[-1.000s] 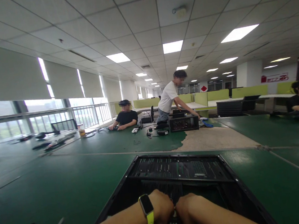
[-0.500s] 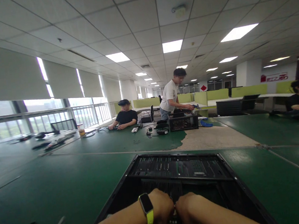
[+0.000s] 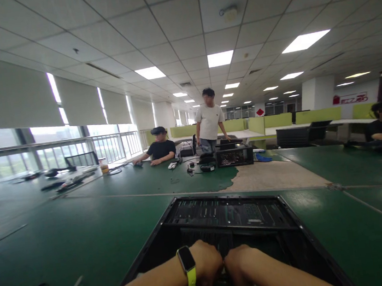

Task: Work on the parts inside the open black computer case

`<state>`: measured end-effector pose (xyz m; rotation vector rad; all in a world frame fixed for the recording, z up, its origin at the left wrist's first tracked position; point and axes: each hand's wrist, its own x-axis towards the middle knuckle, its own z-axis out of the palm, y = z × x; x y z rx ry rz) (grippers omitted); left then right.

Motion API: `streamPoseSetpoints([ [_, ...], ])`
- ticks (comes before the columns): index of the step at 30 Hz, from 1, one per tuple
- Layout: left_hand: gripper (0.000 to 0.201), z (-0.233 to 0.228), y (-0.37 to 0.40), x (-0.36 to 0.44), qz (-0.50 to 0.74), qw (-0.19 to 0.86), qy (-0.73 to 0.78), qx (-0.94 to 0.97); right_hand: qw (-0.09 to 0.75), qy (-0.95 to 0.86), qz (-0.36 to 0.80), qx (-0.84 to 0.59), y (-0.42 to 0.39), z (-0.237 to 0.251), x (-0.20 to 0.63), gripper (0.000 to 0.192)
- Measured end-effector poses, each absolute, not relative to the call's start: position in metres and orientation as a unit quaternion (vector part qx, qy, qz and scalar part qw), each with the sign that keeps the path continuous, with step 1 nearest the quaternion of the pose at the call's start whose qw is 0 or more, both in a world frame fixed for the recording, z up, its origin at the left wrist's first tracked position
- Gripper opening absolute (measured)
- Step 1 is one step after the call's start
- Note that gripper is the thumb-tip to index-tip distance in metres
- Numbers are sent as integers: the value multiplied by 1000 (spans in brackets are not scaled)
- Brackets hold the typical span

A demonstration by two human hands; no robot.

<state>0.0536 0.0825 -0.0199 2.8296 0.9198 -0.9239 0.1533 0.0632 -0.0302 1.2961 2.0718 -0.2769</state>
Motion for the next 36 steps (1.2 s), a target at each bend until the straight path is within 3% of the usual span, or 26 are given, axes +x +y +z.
streamPoseSetpoints([
  [31,56,-13,78,58,-356,0,318,879,339,789,-107,502,53,-19,148,59],
  [36,56,-14,80,58,-364,5,317,875,347,781,-104,509,54,-21,148,53],
])
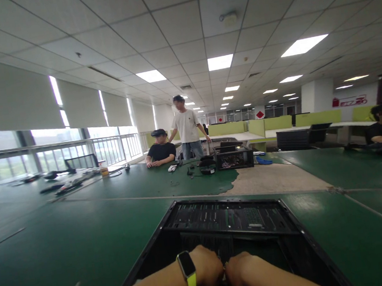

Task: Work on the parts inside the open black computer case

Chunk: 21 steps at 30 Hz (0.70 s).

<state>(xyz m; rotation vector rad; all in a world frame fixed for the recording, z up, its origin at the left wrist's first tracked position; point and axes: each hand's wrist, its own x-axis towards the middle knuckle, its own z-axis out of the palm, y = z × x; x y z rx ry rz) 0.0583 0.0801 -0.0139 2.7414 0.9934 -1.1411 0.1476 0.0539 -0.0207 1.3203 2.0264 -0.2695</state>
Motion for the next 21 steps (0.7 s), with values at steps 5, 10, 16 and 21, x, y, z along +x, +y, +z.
streamPoseSetpoints([
  [5,57,-14,79,58,-365,1,315,876,349,781,-103,507,53,-22,147,52],
  [10,52,-18,80,57,-348,-9,318,882,344,787,-97,504,54,-25,149,56],
  [16,54,-16,78,56,-347,-7,318,883,344,783,-105,507,58,-30,149,54],
  [21,51,-9,73,56,-343,-5,318,884,333,789,-98,507,56,-26,148,55],
])
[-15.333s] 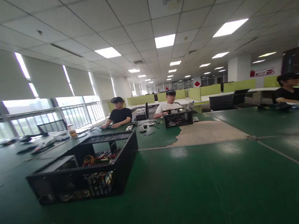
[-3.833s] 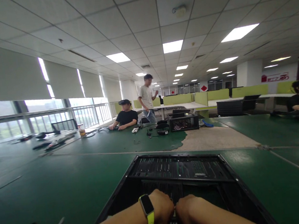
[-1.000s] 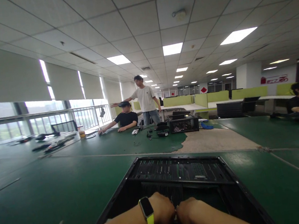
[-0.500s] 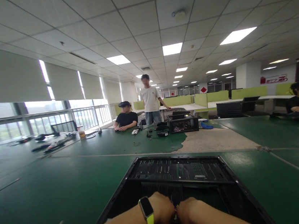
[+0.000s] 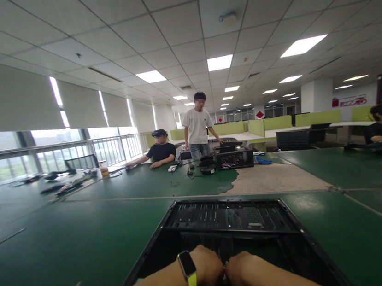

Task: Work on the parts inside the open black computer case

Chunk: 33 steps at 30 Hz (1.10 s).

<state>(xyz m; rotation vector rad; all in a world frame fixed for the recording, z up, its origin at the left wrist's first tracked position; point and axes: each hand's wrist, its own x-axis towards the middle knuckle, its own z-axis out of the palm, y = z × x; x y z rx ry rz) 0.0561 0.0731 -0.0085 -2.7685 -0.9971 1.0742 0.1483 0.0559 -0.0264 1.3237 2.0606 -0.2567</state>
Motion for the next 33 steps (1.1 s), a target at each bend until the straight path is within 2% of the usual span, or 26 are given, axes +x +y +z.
streamPoseSetpoints([
  [15,50,-17,81,56,353,2,-307,-884,329,791,-103,505,59,-35,151,55],
  [20,55,-13,78,57,359,0,-309,-881,329,783,-112,516,60,-31,151,58],
  [33,55,-13,78,58,364,-5,-316,-876,335,792,-110,499,55,-18,149,56],
])
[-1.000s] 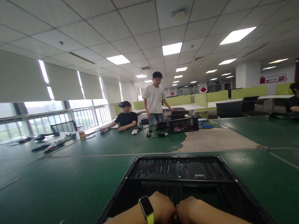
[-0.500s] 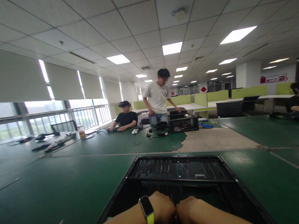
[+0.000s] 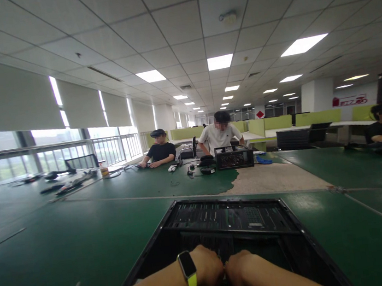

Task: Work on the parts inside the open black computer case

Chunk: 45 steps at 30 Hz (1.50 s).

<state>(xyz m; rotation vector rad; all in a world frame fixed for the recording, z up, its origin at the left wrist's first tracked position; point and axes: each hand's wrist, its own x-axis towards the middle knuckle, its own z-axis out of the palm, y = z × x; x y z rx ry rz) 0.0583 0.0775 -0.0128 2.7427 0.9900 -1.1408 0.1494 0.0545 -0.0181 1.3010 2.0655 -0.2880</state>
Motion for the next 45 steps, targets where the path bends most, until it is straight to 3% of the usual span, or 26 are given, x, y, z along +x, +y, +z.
streamPoseSetpoints([
  [23,59,-9,77,56,-367,12,306,878,342,795,-103,490,62,-29,153,58],
  [38,51,-16,79,58,-374,-5,338,864,344,777,-116,514,54,-17,147,66],
  [45,48,-12,75,57,-368,-5,339,866,352,784,-103,501,58,-26,147,60],
])
